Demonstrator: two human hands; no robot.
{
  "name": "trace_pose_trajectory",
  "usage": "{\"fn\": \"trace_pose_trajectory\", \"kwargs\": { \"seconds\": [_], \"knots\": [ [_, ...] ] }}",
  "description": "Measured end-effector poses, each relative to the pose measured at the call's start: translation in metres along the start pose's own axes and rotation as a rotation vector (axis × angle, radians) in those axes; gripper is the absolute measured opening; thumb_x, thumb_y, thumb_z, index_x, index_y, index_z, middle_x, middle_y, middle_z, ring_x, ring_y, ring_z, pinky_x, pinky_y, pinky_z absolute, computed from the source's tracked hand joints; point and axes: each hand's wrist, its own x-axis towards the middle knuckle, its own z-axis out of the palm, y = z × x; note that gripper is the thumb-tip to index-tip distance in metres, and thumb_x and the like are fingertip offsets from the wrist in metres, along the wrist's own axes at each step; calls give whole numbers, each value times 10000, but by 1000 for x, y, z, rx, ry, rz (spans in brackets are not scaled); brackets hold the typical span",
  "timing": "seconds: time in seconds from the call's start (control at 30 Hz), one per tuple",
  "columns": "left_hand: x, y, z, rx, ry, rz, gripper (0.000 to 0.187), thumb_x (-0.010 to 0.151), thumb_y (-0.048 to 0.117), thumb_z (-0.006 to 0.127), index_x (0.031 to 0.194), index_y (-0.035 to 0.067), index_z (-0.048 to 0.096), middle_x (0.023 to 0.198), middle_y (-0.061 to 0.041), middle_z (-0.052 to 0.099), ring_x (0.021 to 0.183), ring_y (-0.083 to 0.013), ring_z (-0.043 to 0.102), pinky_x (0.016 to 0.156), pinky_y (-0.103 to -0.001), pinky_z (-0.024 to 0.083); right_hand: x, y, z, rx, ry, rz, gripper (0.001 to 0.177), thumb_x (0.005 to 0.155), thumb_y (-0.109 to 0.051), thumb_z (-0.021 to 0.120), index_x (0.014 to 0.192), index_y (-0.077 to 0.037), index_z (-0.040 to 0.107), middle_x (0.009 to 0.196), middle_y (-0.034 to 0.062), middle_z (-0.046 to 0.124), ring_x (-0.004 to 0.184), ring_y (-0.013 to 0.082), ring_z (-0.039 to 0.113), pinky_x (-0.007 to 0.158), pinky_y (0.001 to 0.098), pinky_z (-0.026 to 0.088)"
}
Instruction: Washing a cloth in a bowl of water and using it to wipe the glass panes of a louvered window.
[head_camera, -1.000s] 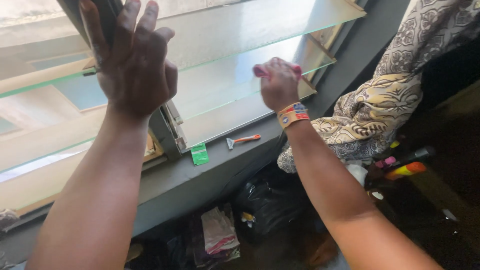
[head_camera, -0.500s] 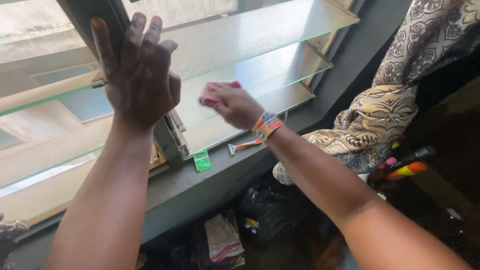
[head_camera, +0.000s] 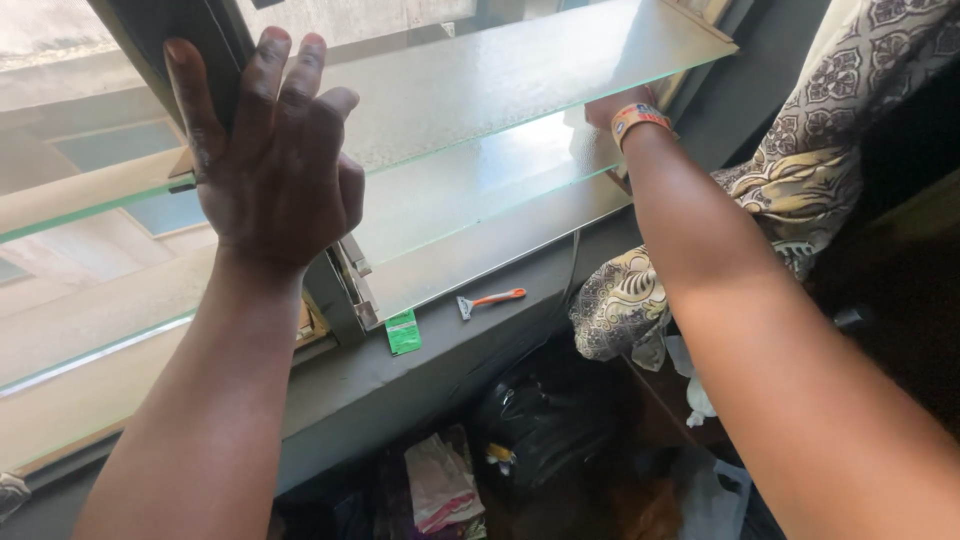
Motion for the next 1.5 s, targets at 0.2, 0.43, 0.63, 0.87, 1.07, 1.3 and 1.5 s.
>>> {"fn": "trace_pose_trajectory", "kwargs": {
  "seconds": [0.2,0.43,0.63,0.87,1.07,1.3,1.5],
  "knots": [
    [-2,-3,5,18,42,7,276,1065,71,388,1145,143,642,1373,-100,712,1449,-262,575,1314,-551,26,6,-14,0,-394,-86,-125,464,916,-254,566,1345,-106,662,1463,150,597,1362,413,493,1089,627,383],
    [-2,-1,1,46,23,21,256,1029,71,410,1145,133,630,1373,-99,652,1470,-262,524,1325,-553,10,-29,-170,-134,335,-207,121,365,966,-193,489,1261,-124,692,1267,181,686,1155,416,634,930,599,490],
    [0,2,-14,-57,-52,-7,232,975,63,474,1160,75,613,1431,-164,615,1455,-313,501,1311,-588,59,-43,-331,-206,703,-100,-132,283,976,-302,547,1061,-105,730,1071,200,730,1012,405,675,922,536,507],
    [-4,-2,-7,-51,-76,-8,334,880,56,477,1190,68,601,1440,-182,586,1501,-330,458,1317,-609,43,-37,-358,-237,767,-285,-368,182,939,-205,562,948,-66,680,871,188,725,825,373,703,726,471,555],
    [-2,0,-8,-57,-46,-3,305,904,43,473,1179,76,599,1438,-168,600,1481,-312,472,1299,-598,38,-94,-334,-295,957,-382,-403,248,1031,-289,536,1127,-120,690,1041,125,719,951,265,694,851,423,558],
    [-8,-4,1,21,-19,12,317,943,27,440,1202,114,601,1431,-143,596,1511,-282,465,1331,-571,15,-177,-325,-302,1002,5,-501,397,1040,-190,531,1411,-123,654,1555,115,530,1521,272,389,1249,475,316],
    [-1,-2,-9,-16,-47,7,274,963,83,455,1196,90,599,1480,-160,590,1498,-309,461,1323,-576,21,-223,-339,-258,1015,290,-232,425,1010,-119,562,1428,-117,641,1619,98,460,1575,278,325,1304,474,265]
  ]
}}
